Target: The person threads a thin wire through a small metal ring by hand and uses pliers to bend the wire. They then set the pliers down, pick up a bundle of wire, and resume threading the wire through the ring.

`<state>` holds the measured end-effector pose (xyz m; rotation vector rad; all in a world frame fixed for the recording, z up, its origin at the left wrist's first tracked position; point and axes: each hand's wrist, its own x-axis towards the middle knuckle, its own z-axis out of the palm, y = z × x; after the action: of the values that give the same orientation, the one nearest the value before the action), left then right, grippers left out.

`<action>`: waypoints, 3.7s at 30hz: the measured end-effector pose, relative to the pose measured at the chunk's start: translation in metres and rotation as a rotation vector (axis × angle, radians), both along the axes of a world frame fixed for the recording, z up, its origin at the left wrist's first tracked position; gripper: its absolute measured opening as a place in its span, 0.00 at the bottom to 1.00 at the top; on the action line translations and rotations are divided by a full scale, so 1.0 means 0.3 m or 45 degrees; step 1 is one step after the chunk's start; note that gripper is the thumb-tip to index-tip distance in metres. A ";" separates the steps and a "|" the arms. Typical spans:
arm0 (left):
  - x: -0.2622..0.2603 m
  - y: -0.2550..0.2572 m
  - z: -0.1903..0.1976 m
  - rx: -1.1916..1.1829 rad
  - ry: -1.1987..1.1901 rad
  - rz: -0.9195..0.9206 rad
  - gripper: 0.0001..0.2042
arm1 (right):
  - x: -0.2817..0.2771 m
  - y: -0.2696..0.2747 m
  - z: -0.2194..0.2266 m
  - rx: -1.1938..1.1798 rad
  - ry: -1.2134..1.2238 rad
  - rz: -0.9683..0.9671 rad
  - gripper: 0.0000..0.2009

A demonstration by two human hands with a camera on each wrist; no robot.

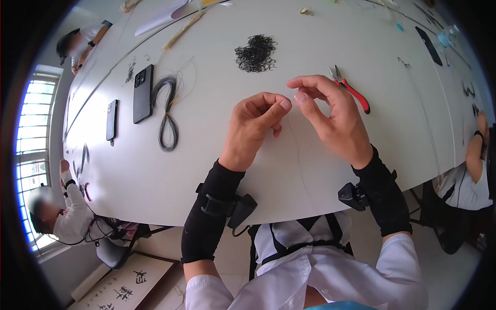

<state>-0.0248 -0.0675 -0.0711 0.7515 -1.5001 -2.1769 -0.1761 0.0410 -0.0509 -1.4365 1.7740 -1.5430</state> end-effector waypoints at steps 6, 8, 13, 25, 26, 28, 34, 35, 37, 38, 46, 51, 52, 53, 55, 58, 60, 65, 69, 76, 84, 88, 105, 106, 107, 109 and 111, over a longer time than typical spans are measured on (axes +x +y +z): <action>0.008 -0.004 0.004 -0.012 -0.023 -0.114 0.10 | -0.017 0.009 -0.006 0.129 -0.286 0.227 0.09; 0.009 -0.006 0.003 0.004 -0.023 -0.120 0.11 | -0.016 0.010 -0.005 0.143 -0.362 0.246 0.09; 0.009 -0.006 -0.007 0.037 0.003 -0.116 0.10 | -0.016 0.006 -0.013 0.206 -0.548 0.274 0.10; 0.005 -0.009 -0.016 0.103 0.036 -0.160 0.09 | -0.011 0.003 -0.033 0.157 -0.391 0.202 0.12; 0.005 -0.013 -0.016 0.102 0.045 -0.165 0.09 | -0.014 -0.001 -0.034 0.147 -0.411 0.212 0.12; 0.010 -0.016 -0.026 0.111 0.058 -0.174 0.09 | -0.016 -0.003 -0.050 0.135 -0.456 0.234 0.12; 0.014 -0.019 -0.041 0.146 0.192 -0.050 0.09 | 0.008 0.005 -0.029 0.344 -0.286 0.170 0.11; 0.013 -0.019 -0.037 0.147 0.189 -0.031 0.09 | 0.010 0.004 -0.027 0.347 -0.293 0.214 0.10; 0.012 -0.015 -0.034 0.153 0.182 0.007 0.09 | 0.012 0.003 -0.030 0.358 -0.310 0.302 0.09; 0.011 -0.014 -0.034 0.158 0.182 0.012 0.08 | 0.014 0.003 -0.028 0.349 -0.304 0.303 0.09; 0.011 -0.014 -0.028 0.178 0.136 0.008 0.08 | 0.017 0.002 -0.024 0.370 -0.258 0.324 0.09; 0.006 -0.006 -0.018 0.147 0.128 0.035 0.09 | 0.019 0.003 -0.036 0.349 -0.328 0.326 0.09; 0.006 -0.003 -0.018 0.140 0.124 0.039 0.08 | 0.019 0.004 -0.037 0.342 -0.341 0.330 0.10; 0.006 -0.003 -0.021 0.135 0.127 0.034 0.08 | 0.020 0.006 -0.037 0.347 -0.338 0.331 0.09; 0.007 -0.004 -0.025 0.121 0.134 0.025 0.08 | 0.020 0.006 -0.032 0.355 -0.328 0.335 0.09; 0.007 0.001 -0.021 0.104 0.147 0.024 0.08 | 0.022 0.006 -0.028 0.357 -0.336 0.332 0.10; 0.009 0.001 -0.024 0.095 0.163 0.013 0.08 | 0.019 0.007 -0.043 0.364 -0.328 0.338 0.10; 0.006 0.001 -0.026 -0.008 0.129 0.019 0.09 | 0.009 0.012 -0.044 0.270 -0.278 0.229 0.12; 0.002 0.009 -0.008 -0.157 -0.009 -0.017 0.11 | -0.005 0.005 -0.026 0.145 -0.332 0.127 0.10; -0.001 0.005 0.009 -0.244 -0.134 -0.053 0.12 | -0.036 -0.002 -0.031 0.226 -0.421 0.212 0.09; 0.004 -0.007 -0.009 -0.157 -0.064 -0.096 0.11 | -0.043 -0.006 -0.037 0.269 -0.452 0.281 0.10; 0.006 -0.008 -0.002 -0.089 -0.031 -0.110 0.11 | -0.043 -0.006 -0.039 0.249 -0.489 0.272 0.10; 0.012 -0.012 -0.015 0.079 0.094 0.072 0.09 | -0.002 0.018 -0.025 0.649 -0.481 0.406 0.12; 0.012 -0.016 -0.018 0.085 0.091 0.068 0.09 | 0.001 0.017 -0.030 0.643 -0.495 0.434 0.12; 0.011 -0.020 -0.022 0.071 0.114 0.066 0.08 | 0.001 0.013 -0.030 0.637 -0.506 0.463 0.12; 0.015 -0.021 -0.033 0.050 0.151 0.064 0.08 | 0.000 0.012 -0.024 0.663 -0.473 0.450 0.10; 0.017 -0.020 -0.033 0.074 0.182 0.045 0.07 | 0.000 0.013 -0.020 0.691 -0.452 0.449 0.09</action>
<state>-0.0198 -0.0735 -0.0809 0.6215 -1.3479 -2.2060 -0.1760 0.0449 -0.0570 -1.0549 1.4720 -0.9610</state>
